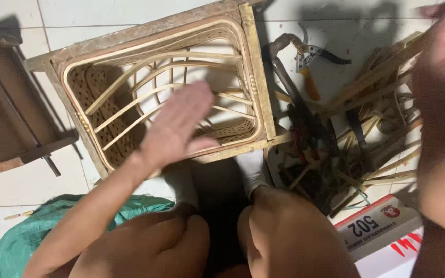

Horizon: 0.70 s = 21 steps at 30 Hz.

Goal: The person assembles a rectangular woven basket by inserting curved bamboo strips into a wooden frame. They use pliers to adjust the strips and apply glue to secure the joints. The person repeatedly hammers the frame to tighten the assembly.

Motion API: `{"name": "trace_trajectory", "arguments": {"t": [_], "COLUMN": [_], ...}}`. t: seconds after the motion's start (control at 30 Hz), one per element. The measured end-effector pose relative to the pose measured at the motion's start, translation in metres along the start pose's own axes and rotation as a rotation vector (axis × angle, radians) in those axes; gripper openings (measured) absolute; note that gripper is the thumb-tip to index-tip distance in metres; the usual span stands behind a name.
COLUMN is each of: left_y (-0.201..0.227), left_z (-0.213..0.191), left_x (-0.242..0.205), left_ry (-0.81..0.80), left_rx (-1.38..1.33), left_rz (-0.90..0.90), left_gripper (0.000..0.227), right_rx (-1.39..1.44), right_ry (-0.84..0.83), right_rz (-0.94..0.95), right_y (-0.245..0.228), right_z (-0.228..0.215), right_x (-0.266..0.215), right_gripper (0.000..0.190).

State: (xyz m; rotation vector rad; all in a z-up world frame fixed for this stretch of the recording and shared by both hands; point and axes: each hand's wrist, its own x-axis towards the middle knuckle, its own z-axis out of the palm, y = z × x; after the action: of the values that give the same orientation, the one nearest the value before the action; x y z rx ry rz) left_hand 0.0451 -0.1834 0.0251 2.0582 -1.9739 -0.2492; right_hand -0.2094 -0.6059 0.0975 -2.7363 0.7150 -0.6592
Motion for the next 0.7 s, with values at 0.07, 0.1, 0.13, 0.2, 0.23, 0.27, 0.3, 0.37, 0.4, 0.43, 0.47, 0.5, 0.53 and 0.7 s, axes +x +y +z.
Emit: {"name": "trace_trajectory", "arguments": {"t": [0.07,0.1,0.13,0.2,0.23,0.27,0.3,0.37,0.4,0.43,0.47,0.5,0.53,0.7], "left_y": [0.021,0.027,0.030,0.022,0.019,0.017,0.015,0.010,0.008,0.009,0.010,0.011,0.012,0.015], "left_z": [0.012,0.022,0.034,0.058,0.070,0.083,0.095,0.112,0.118,0.122,0.125,0.127,0.128,0.120], "left_x": [-0.020,-0.029,-0.036,-0.051,-0.060,-0.067,-0.073,-0.082,-0.084,-0.089,-0.092,-0.093,-0.092,-0.081], "left_ry": [-0.030,0.080,0.190,0.214,0.209,0.152,0.093,-0.009,-0.046,-0.081,-0.192,-0.296,-0.401,-0.265], "left_rx": [-0.202,-0.128,-0.053,1.014,1.539,1.602,1.662,1.566,1.414,1.255,1.240,1.220,1.199,1.424], "left_rz": [0.052,0.090,0.128,0.423,0.564,0.680,0.794,0.856,0.800,0.749,0.793,0.845,0.896,1.108], "left_gripper": [0.100,0.097,0.096,0.070,0.057,0.052,0.048,0.045,0.046,0.047,0.048,0.049,0.050,0.044], "right_rx": [0.092,0.137,0.183,0.302,0.403,0.503,0.602,0.806,0.831,0.855,0.880,0.872,0.865,0.864], "right_ry": [0.011,0.007,-0.007,-0.039,-0.066,-0.094,-0.123,-0.178,-0.173,-0.169,-0.166,-0.136,-0.107,-0.147], "right_rz": [-0.076,-0.116,-0.137,-0.114,-0.044,0.028,0.097,0.225,0.205,0.194,0.184,0.177,0.170,0.180], "right_y": [-0.069,-0.101,-0.131,-0.180,-0.195,-0.207,-0.214,-0.218,-0.212,-0.206,-0.201,-0.197,-0.193,-0.189], "right_z": [0.000,0.008,0.023,0.064,0.084,0.106,0.124,0.150,0.156,0.160,0.165,0.170,0.174,0.183], "right_x": [-0.004,-0.004,-0.003,0.005,0.005,0.004,0.002,-0.001,-0.001,-0.004,-0.006,-0.008,-0.008,-0.005], "right_gripper": [0.034,0.036,0.037,0.041,0.040,0.039,0.038,0.039,0.040,0.040,0.041,0.039,0.036,0.037]}}
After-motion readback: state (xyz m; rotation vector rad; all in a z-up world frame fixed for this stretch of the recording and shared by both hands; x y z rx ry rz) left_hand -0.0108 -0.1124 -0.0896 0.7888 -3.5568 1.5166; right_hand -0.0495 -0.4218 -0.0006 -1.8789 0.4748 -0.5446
